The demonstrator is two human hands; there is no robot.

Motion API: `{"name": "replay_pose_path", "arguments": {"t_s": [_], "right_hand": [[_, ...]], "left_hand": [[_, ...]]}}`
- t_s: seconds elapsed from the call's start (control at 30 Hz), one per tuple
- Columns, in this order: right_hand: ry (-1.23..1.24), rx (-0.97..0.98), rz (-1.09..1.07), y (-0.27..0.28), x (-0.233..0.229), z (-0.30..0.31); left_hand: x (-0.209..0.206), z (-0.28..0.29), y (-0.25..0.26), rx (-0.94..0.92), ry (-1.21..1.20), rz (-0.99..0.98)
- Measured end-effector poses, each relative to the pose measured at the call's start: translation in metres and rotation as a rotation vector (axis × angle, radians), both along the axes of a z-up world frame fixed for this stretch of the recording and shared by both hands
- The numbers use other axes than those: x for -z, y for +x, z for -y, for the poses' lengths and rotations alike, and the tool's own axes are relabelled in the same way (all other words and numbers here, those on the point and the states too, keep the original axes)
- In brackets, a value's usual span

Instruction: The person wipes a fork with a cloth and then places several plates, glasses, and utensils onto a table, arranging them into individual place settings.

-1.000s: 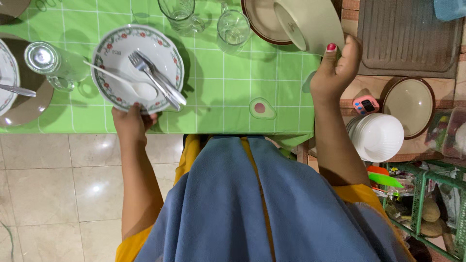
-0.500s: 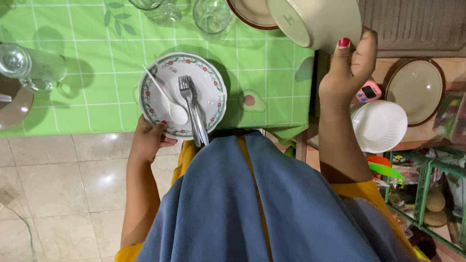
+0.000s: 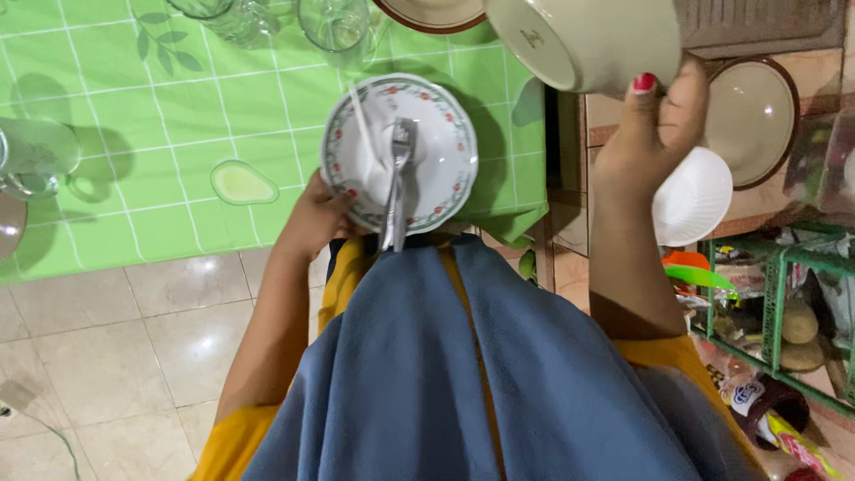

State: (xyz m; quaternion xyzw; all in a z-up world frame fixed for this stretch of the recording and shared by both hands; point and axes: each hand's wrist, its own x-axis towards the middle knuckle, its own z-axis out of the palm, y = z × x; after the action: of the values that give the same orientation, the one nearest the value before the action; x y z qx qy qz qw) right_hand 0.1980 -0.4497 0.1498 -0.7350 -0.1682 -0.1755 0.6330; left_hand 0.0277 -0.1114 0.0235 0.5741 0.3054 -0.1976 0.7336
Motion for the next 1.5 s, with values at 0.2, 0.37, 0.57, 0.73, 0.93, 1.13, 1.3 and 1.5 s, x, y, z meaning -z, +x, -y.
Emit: {"name": "replay_pose_path", "arguments": {"t_s": [0.2, 0.37, 0.57, 0.73, 0.93, 1.13, 1.3, 1.5], "right_hand": [[0.027, 0.131, -0.116, -0.011, -0.006, 0.021], [0.055, 0.096, -0.079, -0.012, -0.008, 0.026], [0.116, 0.049, -0.066, -0.016, -0.004, 0.02], [0.194, 0.052, -0.065, -0.02, -0.007, -0.008], [0.326, -0.147, -0.064, -0.037, -0.044, -0.076], [0.586, -0.518, -0.491, -0.067, -0.024, -0.178], [0.388, -0.578, -0.752, -0.099, 0.028, -0.26], [-0.833, -0.253, 0.385, -0.01, 0.042, -0.336]], "left_hand": [[0.006, 0.022, 0.03, 0.042, -0.061, 0.027], [0.016, 0.04, 0.051, 0.049, -0.048, -0.002], [0.028, 0.057, 0.066, 0.025, -0.098, 0.055], [0.025, 0.059, 0.06, 0.012, -0.086, 0.165], [-0.025, -0.006, -0.001, -0.018, 0.511, 0.347], [-0.062, -0.127, -0.002, -0.443, 0.003, 0.73], [-0.063, -0.191, -0.041, -0.785, -0.297, 0.629], [-0.059, -0.228, -0.078, -0.963, -0.225, 0.427]]}}
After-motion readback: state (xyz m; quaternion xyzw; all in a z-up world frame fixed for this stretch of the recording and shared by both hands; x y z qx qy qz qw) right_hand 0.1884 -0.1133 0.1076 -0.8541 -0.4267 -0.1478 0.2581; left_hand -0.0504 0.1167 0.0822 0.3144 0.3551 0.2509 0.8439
